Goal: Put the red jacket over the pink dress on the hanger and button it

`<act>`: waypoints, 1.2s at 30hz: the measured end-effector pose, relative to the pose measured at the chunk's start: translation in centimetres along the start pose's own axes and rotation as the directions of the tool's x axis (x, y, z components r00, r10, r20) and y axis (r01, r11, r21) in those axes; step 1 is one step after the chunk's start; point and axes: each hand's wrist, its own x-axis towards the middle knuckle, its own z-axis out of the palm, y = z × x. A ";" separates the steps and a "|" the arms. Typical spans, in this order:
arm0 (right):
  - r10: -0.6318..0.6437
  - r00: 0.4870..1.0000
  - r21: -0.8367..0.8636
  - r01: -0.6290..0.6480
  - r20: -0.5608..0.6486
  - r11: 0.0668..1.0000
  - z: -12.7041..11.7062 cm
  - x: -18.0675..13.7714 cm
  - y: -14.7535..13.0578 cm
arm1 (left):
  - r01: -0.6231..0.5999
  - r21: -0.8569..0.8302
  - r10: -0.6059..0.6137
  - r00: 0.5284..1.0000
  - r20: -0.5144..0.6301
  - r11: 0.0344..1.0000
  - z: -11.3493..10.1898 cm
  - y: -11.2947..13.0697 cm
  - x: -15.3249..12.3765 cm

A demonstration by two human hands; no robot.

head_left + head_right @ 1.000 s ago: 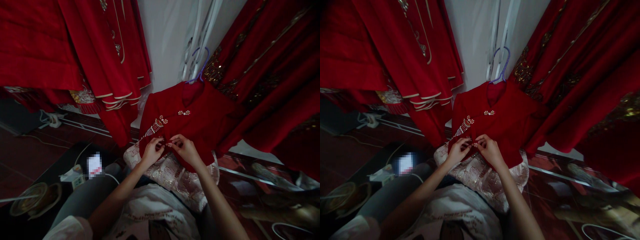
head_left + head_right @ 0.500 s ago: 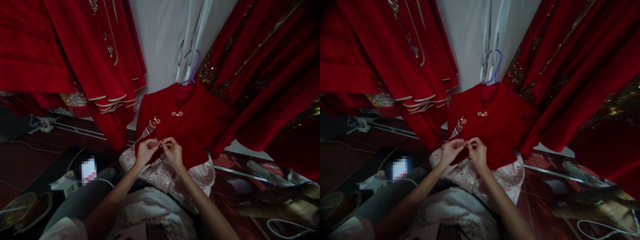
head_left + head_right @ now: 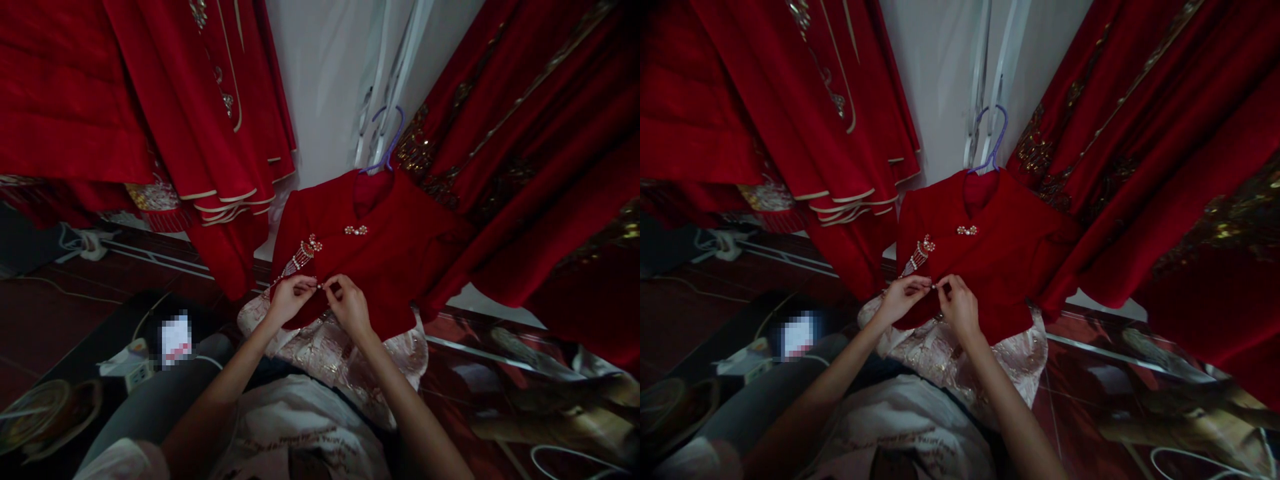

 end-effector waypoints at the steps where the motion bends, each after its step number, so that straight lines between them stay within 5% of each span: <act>1: 0.008 1.000 -0.016 -0.008 0.017 1.000 -1.0 0.3 -0.1 | -0.021 0.035 0.022 0.999 -0.026 0.999 -0.5 0.1 0.1; 6: 0.023 0.988 0.022 -0.020 -0.152 1.000 -6.6 1.2 -1.0 | -0.058 0.176 0.071 0.995 -0.065 0.983 -3.8 0.1 0.0; 9: 0.019 0.981 0.055 -0.009 -0.195 0.998 -8.1 1.2 -1.4 | -0.040 0.177 0.047 0.998 -0.032 0.983 -3.7 0.1 -0.6; 13: 0.024 0.998 0.046 -0.027 0.063 0.999 -7.1 0.8 -1.0 | -0.117 0.218 0.104 0.992 0.069 0.969 -0.7 0.7 -1.4; 17: 0.037 0.955 -0.040 -0.026 0.295 0.999 -4.7 0.7 0.3 | -0.199 0.426 0.190 0.980 0.063 0.882 1.7 1.1 -1.6; 22: 0.076 0.958 -0.115 -0.045 0.277 0.992 -3.2 0.7 1.3 | -0.244 0.535 0.256 0.965 0.052 0.809 1.8 0.6 -1.6; 36: -0.024 0.968 -0.001 0.025 0.251 1.000 -2.0 0.8 1.4 | -0.218 0.344 0.272 0.955 -0.118 0.914 2.3 0.0 -2.1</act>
